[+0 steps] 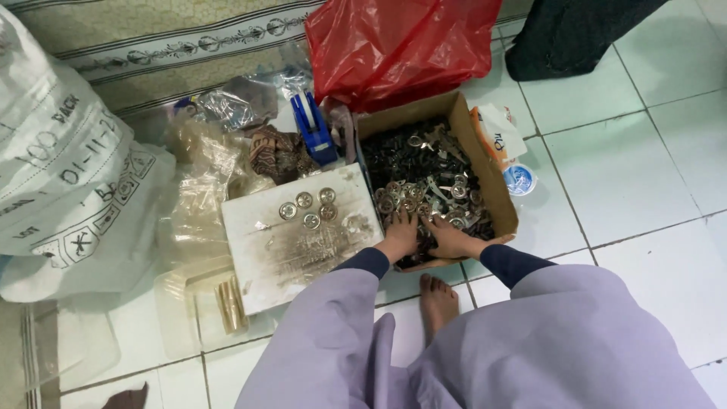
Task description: The person is sorting and packing small metal components from a cardboard box into individual plastic bags.
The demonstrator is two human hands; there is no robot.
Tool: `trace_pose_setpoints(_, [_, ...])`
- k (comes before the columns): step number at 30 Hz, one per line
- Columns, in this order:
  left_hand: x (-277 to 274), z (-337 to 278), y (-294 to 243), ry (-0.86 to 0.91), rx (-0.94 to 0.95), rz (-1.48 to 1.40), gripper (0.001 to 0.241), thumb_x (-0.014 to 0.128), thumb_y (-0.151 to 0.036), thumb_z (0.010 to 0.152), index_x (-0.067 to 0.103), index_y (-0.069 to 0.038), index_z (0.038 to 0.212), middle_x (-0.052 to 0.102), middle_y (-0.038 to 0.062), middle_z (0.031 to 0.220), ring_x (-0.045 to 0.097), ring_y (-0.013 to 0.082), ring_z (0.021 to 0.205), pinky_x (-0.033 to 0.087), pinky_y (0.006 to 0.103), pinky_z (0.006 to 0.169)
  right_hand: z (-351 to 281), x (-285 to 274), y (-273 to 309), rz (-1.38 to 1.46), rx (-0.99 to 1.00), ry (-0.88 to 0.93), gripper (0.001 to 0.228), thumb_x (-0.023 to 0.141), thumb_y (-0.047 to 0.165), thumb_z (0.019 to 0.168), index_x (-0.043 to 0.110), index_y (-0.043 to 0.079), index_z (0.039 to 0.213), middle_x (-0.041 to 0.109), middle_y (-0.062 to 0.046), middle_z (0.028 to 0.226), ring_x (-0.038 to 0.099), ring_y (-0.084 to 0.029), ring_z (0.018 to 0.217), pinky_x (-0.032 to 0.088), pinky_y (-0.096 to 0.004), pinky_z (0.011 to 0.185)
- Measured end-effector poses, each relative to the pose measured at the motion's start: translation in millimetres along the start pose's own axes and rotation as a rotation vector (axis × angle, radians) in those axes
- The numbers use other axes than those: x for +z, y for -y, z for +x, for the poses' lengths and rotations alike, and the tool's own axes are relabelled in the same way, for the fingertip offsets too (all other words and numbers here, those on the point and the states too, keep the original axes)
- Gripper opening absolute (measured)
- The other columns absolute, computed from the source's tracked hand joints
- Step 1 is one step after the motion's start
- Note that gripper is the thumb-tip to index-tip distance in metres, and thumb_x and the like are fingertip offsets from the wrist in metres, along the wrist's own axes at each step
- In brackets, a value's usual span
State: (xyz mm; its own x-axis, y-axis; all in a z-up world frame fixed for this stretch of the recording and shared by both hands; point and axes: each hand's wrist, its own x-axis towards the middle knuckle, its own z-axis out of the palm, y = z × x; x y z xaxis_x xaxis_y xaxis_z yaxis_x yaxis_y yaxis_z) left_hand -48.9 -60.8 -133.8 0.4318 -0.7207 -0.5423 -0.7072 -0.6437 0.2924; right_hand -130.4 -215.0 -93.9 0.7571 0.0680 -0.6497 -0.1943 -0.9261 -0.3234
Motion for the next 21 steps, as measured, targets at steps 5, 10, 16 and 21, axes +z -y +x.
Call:
trace_pose_setpoints(5, [34.6, 26.8, 8.7, -0.258, 0.08, 0.115, 0.067, 0.075, -0.027, 0.085, 0.051, 0.003, 0.14, 0.047, 0.04, 0.137, 0.055, 0.0545, 0.119, 0.058, 0.0539, 0.079, 21.0, 3.9, -8.5, -0.092, -0.004, -0.052, 0.09, 0.074, 0.032, 0.085, 0.029, 0.012, 0.16, 0.042, -0.028, 0.15, 0.048, -0.046, 0.137, 0.057, -0.055, 0.096])
trace_pose_setpoints(10, [24.9, 27.1, 10.6, -0.336, 0.146, -0.024, 0.028, 0.07, -0.012, 0.084, 0.073, 0.001, 0.109, 0.069, 0.025, 0.107, 0.066, 0.0425, 0.102, 0.056, 0.0535, 0.079, 13.9, -21.8, 1.5, -0.079, -0.005, -0.075, 0.069, 0.075, 0.027, 0.085, 0.049, 0.001, 0.143, 0.06, -0.026, 0.131, 0.062, -0.045, 0.12, 0.06, -0.054, 0.087])
trace_pose_setpoints(16, [6.8, 13.9, 11.6, -0.116, 0.147, -0.149, 0.036, 0.064, -0.03, 0.086, 0.071, -0.007, 0.114, 0.076, 0.015, 0.105, 0.072, 0.0367, 0.101, 0.053, 0.0561, 0.084, 15.2, -44.7, 9.8, -0.074, 0.048, 0.01, 0.03, 0.065, 0.025, 0.088, 0.077, 0.013, 0.113, 0.076, -0.015, 0.111, 0.072, -0.037, 0.107, 0.061, -0.051, 0.085])
trace_pose_setpoints(21, [-21.4, -16.8, 3.2, -0.343, 0.057, -0.297, 0.031, 0.059, -0.018, 0.088, 0.072, 0.003, 0.107, 0.071, 0.022, 0.096, 0.071, 0.043, 0.095, 0.056, 0.0532, 0.081, 24.8, -59.2, -2.7, 0.182, -0.014, -0.12, 0.03, 0.06, 0.017, 0.096, 0.077, 0.006, 0.117, 0.077, -0.022, 0.109, 0.072, -0.041, 0.104, 0.059, -0.051, 0.087])
